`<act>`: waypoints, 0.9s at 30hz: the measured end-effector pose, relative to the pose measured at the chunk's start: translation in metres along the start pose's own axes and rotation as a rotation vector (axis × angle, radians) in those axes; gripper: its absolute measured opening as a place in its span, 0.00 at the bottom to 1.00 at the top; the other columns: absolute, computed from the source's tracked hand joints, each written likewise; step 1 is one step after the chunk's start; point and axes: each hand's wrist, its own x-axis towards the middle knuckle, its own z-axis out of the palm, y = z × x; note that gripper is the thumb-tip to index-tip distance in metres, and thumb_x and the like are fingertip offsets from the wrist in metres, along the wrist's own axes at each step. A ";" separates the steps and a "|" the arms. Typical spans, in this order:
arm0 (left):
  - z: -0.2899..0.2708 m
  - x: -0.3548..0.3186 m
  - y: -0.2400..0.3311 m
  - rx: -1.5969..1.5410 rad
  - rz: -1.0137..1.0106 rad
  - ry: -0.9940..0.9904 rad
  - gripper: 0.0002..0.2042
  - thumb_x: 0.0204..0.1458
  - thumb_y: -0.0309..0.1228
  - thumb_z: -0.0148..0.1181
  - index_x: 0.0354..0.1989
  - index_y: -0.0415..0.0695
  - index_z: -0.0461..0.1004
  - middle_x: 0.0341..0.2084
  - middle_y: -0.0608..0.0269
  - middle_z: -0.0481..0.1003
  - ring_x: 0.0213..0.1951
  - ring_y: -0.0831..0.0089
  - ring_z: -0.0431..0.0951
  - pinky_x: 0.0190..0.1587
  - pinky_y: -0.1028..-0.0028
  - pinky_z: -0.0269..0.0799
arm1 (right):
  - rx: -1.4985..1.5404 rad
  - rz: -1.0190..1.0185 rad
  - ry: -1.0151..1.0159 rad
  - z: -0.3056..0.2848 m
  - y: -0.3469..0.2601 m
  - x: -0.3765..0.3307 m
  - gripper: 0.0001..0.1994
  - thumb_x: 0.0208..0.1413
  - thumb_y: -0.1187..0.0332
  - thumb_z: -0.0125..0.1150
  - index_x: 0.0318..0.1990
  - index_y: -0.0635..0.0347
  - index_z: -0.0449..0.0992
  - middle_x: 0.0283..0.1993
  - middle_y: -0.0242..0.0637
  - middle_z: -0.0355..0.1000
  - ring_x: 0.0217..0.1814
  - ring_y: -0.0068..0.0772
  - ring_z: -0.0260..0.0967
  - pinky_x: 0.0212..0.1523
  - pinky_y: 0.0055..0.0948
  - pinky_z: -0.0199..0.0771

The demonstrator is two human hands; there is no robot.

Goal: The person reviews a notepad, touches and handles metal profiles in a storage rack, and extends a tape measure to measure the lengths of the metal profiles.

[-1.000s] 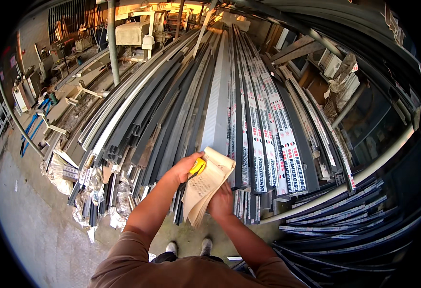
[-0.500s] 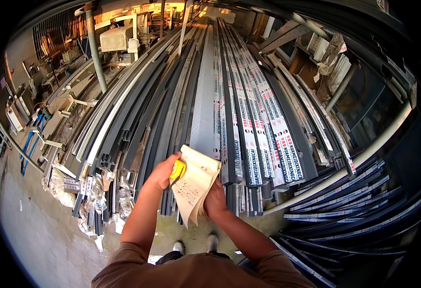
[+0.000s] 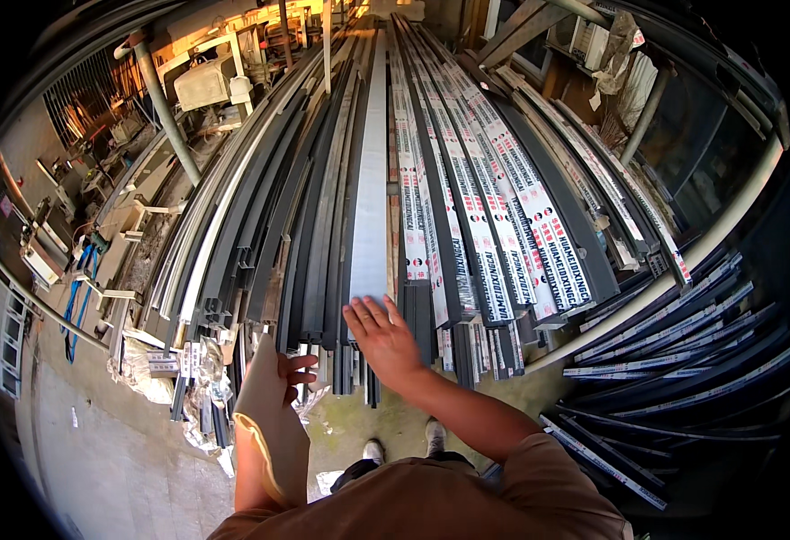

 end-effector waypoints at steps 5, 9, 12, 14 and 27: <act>-0.010 -0.023 -0.013 0.072 -0.197 0.213 0.22 0.71 0.47 0.54 0.27 0.44 0.71 0.43 0.40 0.84 0.36 0.64 0.88 0.19 0.77 0.65 | 0.026 -0.006 -0.067 0.000 0.015 0.000 0.26 0.65 0.68 0.52 0.71 0.58 0.71 0.74 0.40 0.69 0.79 0.40 0.63 0.84 0.57 0.45; -0.025 -0.052 -0.027 0.065 -0.094 0.228 0.22 0.67 0.46 0.59 0.25 0.42 0.71 0.39 0.40 0.83 0.27 0.66 0.83 0.20 0.76 0.66 | -0.007 -0.024 -0.059 0.013 0.036 0.026 0.26 0.65 0.70 0.52 0.71 0.59 0.71 0.74 0.41 0.69 0.78 0.41 0.64 0.84 0.59 0.41; -0.029 -0.064 -0.026 0.044 -0.156 0.274 0.22 0.66 0.46 0.59 0.25 0.42 0.71 0.38 0.41 0.83 0.26 0.67 0.81 0.20 0.75 0.66 | -0.091 -0.030 -0.012 0.041 0.065 0.054 0.25 0.65 0.70 0.52 0.70 0.57 0.72 0.73 0.40 0.71 0.76 0.41 0.67 0.84 0.55 0.43; -0.032 -0.066 -0.030 0.125 -0.156 0.293 0.22 0.66 0.46 0.58 0.25 0.43 0.70 0.38 0.40 0.83 0.25 0.67 0.80 0.19 0.75 0.65 | -0.093 -0.030 0.045 0.064 0.086 0.066 0.24 0.66 0.71 0.52 0.69 0.57 0.73 0.73 0.40 0.72 0.76 0.41 0.67 0.84 0.52 0.46; -0.087 -0.028 -0.082 -0.143 -0.303 0.024 0.14 0.68 0.46 0.57 0.43 0.49 0.76 0.28 0.68 0.78 0.29 0.74 0.79 0.32 0.73 0.77 | 0.518 0.365 -0.039 0.003 -0.019 -0.093 0.15 0.57 0.68 0.69 0.52 0.58 0.82 0.53 0.41 0.81 0.56 0.46 0.78 0.59 0.45 0.79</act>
